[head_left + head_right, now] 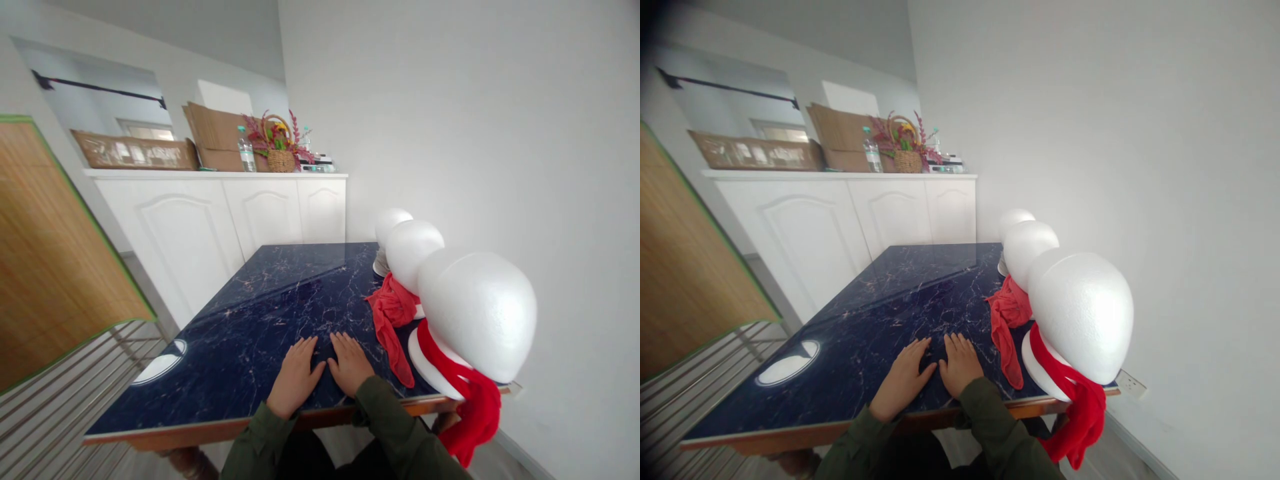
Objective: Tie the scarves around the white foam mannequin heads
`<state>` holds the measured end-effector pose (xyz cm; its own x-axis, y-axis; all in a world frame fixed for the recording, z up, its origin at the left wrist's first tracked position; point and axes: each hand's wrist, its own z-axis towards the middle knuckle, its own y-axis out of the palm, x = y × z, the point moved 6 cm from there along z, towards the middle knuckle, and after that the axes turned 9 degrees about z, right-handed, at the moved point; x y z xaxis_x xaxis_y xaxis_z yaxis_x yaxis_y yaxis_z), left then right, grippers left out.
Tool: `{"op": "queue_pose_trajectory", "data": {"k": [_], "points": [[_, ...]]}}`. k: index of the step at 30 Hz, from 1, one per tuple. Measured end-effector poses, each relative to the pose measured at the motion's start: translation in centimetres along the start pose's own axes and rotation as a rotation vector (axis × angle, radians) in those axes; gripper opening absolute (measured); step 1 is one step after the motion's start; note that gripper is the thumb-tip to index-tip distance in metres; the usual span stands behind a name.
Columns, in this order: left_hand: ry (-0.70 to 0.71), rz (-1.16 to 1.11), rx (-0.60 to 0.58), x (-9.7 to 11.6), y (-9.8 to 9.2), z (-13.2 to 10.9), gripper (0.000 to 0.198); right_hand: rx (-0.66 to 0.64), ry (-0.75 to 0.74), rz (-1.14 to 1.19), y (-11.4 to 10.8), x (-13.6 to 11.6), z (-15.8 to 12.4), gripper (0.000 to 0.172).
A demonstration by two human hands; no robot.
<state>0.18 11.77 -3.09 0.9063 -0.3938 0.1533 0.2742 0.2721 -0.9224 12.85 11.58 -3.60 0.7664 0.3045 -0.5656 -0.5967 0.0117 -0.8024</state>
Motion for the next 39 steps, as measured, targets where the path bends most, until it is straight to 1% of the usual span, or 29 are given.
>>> {"op": "queue_pose_trajectory", "data": {"k": [3, 5, 8, 10, 16, 39], "points": [[0.001, 0.002, -0.008, -0.01, 0.07, -0.06, 0.045, -0.004, 0.0, -0.01, -0.03, -0.04, -0.02, 0.049], [0.0, 0.013, -0.018, 0.01, 0.09, -0.08, 0.042, -0.009, 0.002, -0.009, -0.04, -0.05, -0.04, 0.05], [-0.002, 0.024, -0.021, 0.08, 0.05, -0.03, 0.046, -0.009, 0.006, -0.003, -0.06, -0.03, -0.06, 0.054], [0.002, 0.03, -0.016, 0.13, 0.02, 0.01, 0.049, -0.01, 0.007, -0.004, -0.04, -0.04, -0.07, 0.051], [0.012, 0.059, -0.015, 0.0, 0.29, 0.0, 0.042, -0.022, 0.017, -0.007, 0.11, 0.05, -0.03, 0.052], [0.029, 0.057, 0.036, -0.04, 0.22, -0.09, 0.04, -0.001, 0.003, -0.015, 0.27, 0.16, -0.04, 0.048]]}}
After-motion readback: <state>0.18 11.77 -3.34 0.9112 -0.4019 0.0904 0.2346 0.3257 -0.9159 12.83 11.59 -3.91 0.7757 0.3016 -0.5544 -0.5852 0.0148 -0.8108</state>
